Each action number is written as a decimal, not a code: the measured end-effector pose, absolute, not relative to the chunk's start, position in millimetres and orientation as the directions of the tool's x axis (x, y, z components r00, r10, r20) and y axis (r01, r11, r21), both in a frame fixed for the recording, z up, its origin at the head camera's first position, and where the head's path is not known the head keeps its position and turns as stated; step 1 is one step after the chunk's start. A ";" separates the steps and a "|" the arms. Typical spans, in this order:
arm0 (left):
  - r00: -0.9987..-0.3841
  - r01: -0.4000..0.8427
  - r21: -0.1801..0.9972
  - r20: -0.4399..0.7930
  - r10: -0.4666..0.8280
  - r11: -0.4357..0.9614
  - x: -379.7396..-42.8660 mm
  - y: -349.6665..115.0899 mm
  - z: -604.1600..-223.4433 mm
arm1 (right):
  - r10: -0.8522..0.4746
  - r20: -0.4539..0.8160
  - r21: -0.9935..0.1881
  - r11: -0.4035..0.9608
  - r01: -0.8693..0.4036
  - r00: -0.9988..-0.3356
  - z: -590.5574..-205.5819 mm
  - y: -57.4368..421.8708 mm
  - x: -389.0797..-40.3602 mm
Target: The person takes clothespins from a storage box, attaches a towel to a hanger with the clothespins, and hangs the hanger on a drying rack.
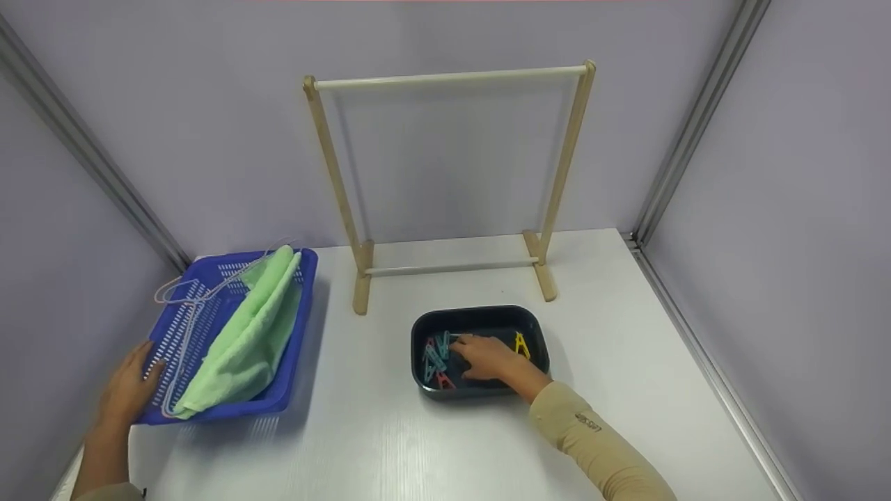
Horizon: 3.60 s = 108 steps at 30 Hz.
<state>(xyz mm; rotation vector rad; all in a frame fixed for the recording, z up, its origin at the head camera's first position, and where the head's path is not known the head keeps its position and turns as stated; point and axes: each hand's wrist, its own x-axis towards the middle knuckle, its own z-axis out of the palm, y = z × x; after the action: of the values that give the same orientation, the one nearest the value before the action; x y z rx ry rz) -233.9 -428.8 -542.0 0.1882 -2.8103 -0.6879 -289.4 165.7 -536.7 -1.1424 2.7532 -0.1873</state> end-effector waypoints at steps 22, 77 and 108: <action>-0.951 -0.140 0.533 0.161 -0.262 0.834 -232.3 -427.1 -542.8 | -0.674 -0.133 -0.138 0.739 -0.659 -0.727 -553.6 155.4 -288.2; -0.930 -0.131 0.594 0.205 -0.306 0.794 -221.9 -410.2 -545.3 | -0.662 -0.045 0.039 0.747 -0.664 -0.748 -562.8 171.5 -303.5; -0.993 -0.118 0.647 -0.071 -0.095 0.754 -232.3 -411.2 -539.9 | -0.639 -0.055 -0.138 0.766 -0.628 -0.767 -560.5 174.3 -301.0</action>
<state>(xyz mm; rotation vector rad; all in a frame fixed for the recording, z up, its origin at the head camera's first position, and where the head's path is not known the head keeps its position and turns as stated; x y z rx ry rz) -232.3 -411.2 -539.9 0.1810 -2.9730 -1.1000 -301.0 174.3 -560.5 -1.0285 2.8584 -0.1698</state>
